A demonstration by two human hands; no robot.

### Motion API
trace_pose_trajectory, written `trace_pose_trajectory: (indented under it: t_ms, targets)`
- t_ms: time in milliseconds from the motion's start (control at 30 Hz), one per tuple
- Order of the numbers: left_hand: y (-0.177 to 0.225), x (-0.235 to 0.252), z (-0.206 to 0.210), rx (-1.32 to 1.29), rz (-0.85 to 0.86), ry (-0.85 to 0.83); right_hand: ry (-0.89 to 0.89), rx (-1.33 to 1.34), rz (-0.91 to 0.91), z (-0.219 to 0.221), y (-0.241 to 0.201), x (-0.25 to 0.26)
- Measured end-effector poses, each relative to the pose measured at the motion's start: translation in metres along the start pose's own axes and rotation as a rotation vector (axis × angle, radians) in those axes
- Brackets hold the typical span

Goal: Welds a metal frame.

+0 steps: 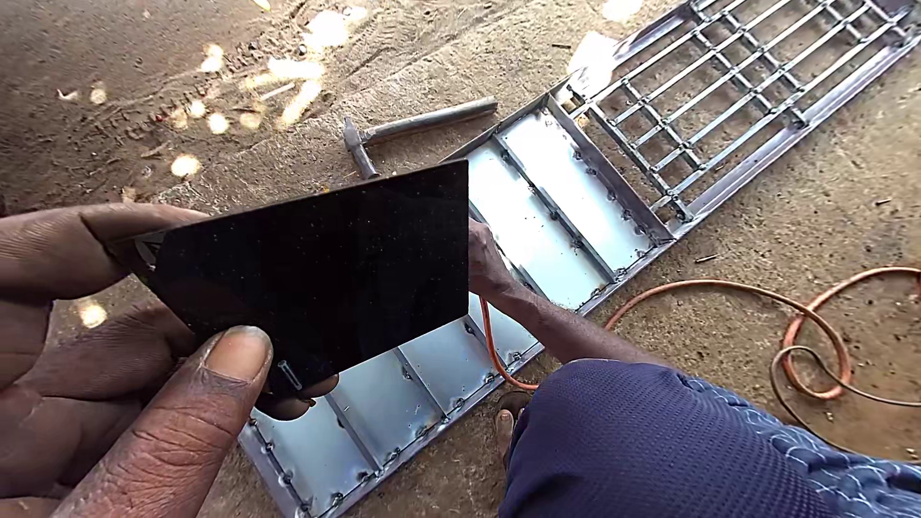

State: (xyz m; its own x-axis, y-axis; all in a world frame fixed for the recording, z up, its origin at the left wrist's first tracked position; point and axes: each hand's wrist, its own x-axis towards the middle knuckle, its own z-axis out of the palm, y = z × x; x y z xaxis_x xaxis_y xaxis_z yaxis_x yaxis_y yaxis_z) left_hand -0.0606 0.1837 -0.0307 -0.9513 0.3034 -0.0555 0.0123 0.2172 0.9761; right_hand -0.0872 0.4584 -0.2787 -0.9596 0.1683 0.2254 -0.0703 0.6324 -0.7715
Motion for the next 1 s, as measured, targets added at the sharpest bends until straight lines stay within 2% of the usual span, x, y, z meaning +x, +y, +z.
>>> trace_pose_trajectory:
  t_ms: [467,567,733,1000]
  targets:
    - [-0.01,0.002,-0.012,0.017,-0.019,-0.02,-0.018,-0.015,-0.015,0.0,0.013,-0.003]
    - [-0.014,0.003,-0.023,-0.088,-0.042,0.046,0.004,0.017,0.036,-0.014,0.001,-0.009]
    - [0.0,0.008,-0.013,-0.267,-0.112,0.23,0.024,-0.013,0.052,-0.022,0.001,-0.008]
    - [-0.005,0.005,-0.014,-0.314,-0.093,0.218,-0.014,-0.045,0.026,-0.005,0.007,-0.001]
